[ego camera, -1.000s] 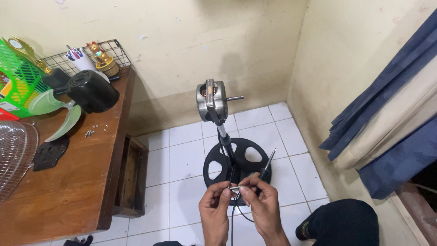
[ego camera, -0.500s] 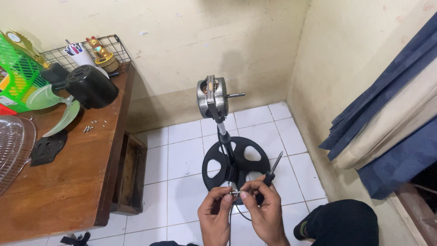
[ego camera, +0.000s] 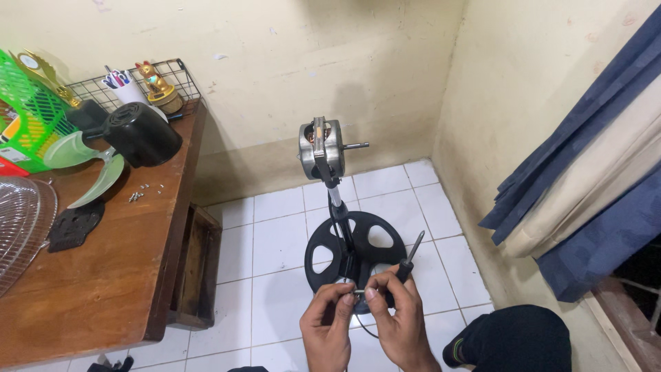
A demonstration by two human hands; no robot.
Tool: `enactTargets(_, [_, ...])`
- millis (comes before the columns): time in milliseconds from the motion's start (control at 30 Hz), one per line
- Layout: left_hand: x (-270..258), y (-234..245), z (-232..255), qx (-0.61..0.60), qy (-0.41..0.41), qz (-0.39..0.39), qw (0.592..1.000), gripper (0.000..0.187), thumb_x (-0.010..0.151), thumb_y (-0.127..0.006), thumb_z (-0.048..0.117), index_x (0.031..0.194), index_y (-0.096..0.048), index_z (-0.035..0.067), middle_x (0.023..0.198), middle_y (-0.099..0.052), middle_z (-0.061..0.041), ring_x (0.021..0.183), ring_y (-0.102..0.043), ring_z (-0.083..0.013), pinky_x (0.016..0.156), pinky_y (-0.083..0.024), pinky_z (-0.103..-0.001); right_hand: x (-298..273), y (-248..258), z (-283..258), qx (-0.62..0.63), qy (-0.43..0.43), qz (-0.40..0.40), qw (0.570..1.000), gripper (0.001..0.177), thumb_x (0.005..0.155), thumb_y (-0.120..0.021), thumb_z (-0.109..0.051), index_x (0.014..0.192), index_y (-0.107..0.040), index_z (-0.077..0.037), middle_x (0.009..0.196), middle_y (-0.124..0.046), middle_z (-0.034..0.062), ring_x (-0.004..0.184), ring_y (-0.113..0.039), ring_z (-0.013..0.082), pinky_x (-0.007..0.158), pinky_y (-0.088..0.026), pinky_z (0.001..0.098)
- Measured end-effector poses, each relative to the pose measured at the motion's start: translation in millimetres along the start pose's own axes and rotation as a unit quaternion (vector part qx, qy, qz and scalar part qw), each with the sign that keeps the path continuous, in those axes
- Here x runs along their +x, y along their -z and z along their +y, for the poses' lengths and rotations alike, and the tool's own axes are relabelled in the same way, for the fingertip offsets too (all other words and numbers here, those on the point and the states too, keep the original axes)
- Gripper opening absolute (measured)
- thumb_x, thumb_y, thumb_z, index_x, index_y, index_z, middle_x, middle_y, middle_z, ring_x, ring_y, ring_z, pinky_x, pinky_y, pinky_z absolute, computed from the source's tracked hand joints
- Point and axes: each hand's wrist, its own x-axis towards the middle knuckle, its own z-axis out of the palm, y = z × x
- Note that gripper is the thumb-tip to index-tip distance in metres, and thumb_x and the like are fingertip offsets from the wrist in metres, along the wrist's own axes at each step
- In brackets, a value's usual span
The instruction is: The person uses a screwdriver to tighten screws on the motor housing of a standing electric fan. They repeatedly insert and turn the screwdriver on different screws, occasionally pausing to adjust their grip or reposition the motor.
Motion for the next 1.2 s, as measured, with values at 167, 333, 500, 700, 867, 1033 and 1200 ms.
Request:
enactTargets(167, [-1.2,1.3,4.2,0.037,0.018,-0.002,0.999,0.017,0.09,-0.071,0.001,0.104,-0.076,-0.008,0.103,-0.074,-0.014,0.095,-0.071,-0.0173,0.084,-0.056,-0.029,-3.8,-0.5,5.8,0.007,-0.027,-0.002,1.0,0.02,0.095,-0.064,-0.02,0.087,-0.067,-0.001,0.092,-0.058,0.0082,0.078,-0.059,0.0158,0.068,-0.051,0.0291])
enactTargets(333, [-0.5,2.3,-1.3,0.001,0.026,-0.011,1.0,0.019,0.092,-0.071,0.004,0.106,-0.075,-0.008,0.106,-0.075,-0.016,0.098,-0.072,-0.0197,0.088,-0.057,-0.031,-4.4,-1.8,7.9,0.036,-0.063,0.008,0.997,0.016,0.092,-0.066,-0.016,0.086,-0.069,-0.001,0.09,-0.059,0.0077,0.077,-0.061,0.0157,0.065,-0.052,0.0297])
enactTargets(500, [2.6,9.0,-10.5,-0.005,0.062,0.035,0.997,0.032,0.088,-0.07,0.015,0.116,-0.07,-0.001,0.104,-0.078,-0.014,0.09,-0.073,-0.0184,0.084,-0.06,-0.032,-4.9,-2.5,6.5,0.029,-0.032,0.016,0.999,0.014,0.091,-0.068,-0.013,0.084,-0.069,-0.001,0.089,-0.06,0.0072,0.081,-0.06,0.0154,0.071,-0.049,0.03])
enactTargets(700, [4.4,20.5,-21.7,0.028,0.068,-0.005,0.997,0.025,0.095,-0.071,0.016,0.108,-0.074,-0.006,0.091,-0.075,-0.014,0.087,-0.071,-0.0156,0.081,-0.057,-0.029,-4.5,-3.3,5.2,0.027,-0.062,0.008,0.998,0.013,0.09,-0.07,-0.013,0.084,-0.071,-0.001,0.086,-0.059,0.007,0.075,-0.058,0.0161,0.067,-0.049,0.0304])
enactTargets(867, [5.9,15.9,-21.9,-0.004,0.09,-0.009,0.996,0.022,0.09,-0.074,0.008,0.106,-0.074,-0.007,0.093,-0.075,-0.009,0.086,-0.066,-0.012,0.078,-0.052,-0.026,0.4,-4.7,5.9,0.034,-0.055,0.009,0.998,0.013,0.09,-0.07,-0.013,0.085,-0.072,-0.001,0.086,-0.062,0.0063,0.075,-0.06,0.0144,0.066,-0.05,0.0288])
enactTargets(1033, [9.9,12.6,-12.3,0.015,0.074,-0.015,0.997,0.025,0.091,-0.074,0.007,0.111,-0.076,-0.007,0.091,-0.071,-0.008,0.086,-0.065,-0.0124,0.077,-0.052,-0.026,7.7,-4.9,4.2,0.013,-0.053,0.012,0.998,0.013,0.089,-0.072,-0.013,0.085,-0.074,-0.001,0.083,-0.062,0.0057,0.073,-0.06,0.0136,0.064,-0.05,0.0282])
enactTargets(1200, [9.7,4.4,-13.4,0.007,0.063,0.017,0.998,0.028,0.088,-0.074,0.007,0.113,-0.073,-0.006,0.093,-0.072,-0.01,0.09,-0.069,-0.0145,0.084,-0.055,-0.028,16.9,1.0,1.0,-0.006,-0.07,-0.007,0.997,0.012,0.086,-0.075,-0.013,0.085,-0.075,-0.001,0.08,-0.062,0.0053,0.069,-0.055,0.0141,0.06,-0.047,0.0291])
